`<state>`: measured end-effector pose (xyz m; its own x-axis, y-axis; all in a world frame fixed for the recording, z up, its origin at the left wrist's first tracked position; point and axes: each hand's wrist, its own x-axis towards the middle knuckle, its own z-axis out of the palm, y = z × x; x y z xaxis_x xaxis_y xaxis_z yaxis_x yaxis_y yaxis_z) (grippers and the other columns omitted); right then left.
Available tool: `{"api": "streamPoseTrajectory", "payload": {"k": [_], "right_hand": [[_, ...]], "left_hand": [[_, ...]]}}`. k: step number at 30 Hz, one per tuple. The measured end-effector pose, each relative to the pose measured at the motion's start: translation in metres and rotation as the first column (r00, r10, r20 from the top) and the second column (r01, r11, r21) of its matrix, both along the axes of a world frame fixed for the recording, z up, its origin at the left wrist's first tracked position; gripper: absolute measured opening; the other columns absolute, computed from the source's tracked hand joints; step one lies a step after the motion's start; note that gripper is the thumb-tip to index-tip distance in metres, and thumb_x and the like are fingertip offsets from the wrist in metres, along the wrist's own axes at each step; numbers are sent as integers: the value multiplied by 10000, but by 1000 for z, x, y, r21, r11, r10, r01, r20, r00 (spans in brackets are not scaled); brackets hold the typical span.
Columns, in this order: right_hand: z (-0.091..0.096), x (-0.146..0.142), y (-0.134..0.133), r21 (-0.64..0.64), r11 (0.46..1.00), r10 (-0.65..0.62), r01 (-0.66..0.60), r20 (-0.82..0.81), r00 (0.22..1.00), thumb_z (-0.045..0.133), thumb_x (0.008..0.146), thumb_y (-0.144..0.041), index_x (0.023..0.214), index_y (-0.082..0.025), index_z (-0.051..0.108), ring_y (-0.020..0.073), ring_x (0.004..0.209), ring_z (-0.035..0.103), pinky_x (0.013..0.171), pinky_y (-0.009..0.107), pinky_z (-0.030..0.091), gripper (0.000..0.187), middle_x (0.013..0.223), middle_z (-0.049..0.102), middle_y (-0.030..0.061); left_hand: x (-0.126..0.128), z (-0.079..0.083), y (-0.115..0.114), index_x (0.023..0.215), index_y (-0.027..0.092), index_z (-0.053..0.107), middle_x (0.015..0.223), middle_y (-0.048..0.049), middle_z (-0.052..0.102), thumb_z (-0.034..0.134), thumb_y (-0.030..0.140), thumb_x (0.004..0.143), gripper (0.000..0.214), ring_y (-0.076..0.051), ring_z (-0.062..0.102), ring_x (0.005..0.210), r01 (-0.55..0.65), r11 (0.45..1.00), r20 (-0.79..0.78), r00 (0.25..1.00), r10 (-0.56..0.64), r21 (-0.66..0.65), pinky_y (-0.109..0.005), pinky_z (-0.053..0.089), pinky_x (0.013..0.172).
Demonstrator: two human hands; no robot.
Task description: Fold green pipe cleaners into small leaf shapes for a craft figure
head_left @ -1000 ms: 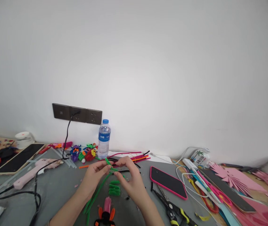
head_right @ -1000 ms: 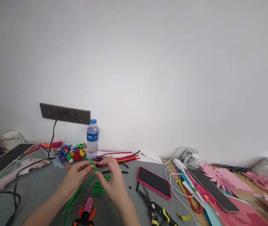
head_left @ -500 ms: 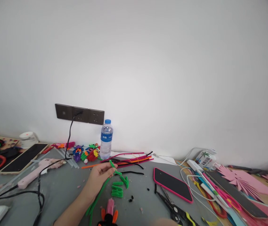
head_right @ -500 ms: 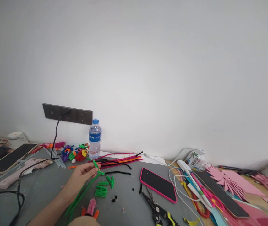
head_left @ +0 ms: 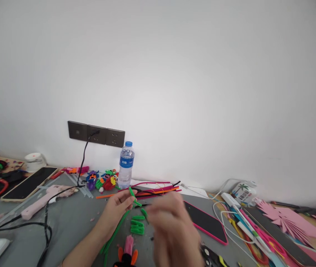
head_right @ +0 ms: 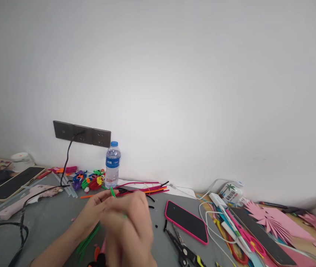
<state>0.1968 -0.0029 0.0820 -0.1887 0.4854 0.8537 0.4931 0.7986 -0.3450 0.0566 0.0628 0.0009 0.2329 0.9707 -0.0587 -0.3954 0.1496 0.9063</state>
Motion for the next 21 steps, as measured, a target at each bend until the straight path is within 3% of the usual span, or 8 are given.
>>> {"api": "streamPoseTrajectory", "payload": {"k": [4, 8, 13, 21], "right_hand": [[-45, 1, 33, -195, 980, -50, 38, -58, 997, 465, 874, -102, 968, -211, 549, 204, 859, 580, 729, 345, 477, 167, 907, 604, 69], [-78, 4, 55, -451, 888, 32, -89, -132, 991, 565, 823, -159, 888, -202, 552, 175, 749, 555, 676, 283, 459, 79, 812, 587, 26], [-78, 7, 58, -563, 799, 32, -213, -315, 949, 583, 796, -164, 725, -201, 568, 161, 685, 534, 655, 267, 430, 82, 709, 576, 6], [-81, 12, 62, -562, 740, 95, -371, -459, 884, 615, 833, -307, 787, -195, 623, 180, 746, 532, 676, 287, 417, 122, 775, 584, 32]], "left_hand": [[-1, -1, 2, 829, 159, 736, 811, -44, 666, 849, 336, 609, 305, -150, 579, 716, -14, 997, 116, 993, 22, -76, -243, 490, 695], [-3, -2, 4, 775, 145, 732, 800, -41, 653, 863, 311, 601, 274, -140, 582, 724, -12, 991, 166, 986, 34, -130, -235, 505, 706], [-2, -2, 3, 708, 153, 706, 697, 11, 601, 882, 299, 568, 268, -108, 544, 643, -38, 987, 155, 986, 63, -157, -234, 503, 681], [-4, 9, 0, 698, 152, 674, 654, 31, 544, 846, 382, 595, 305, -104, 489, 614, 35, 998, 15, 999, -34, -58, -228, 458, 649]]}}
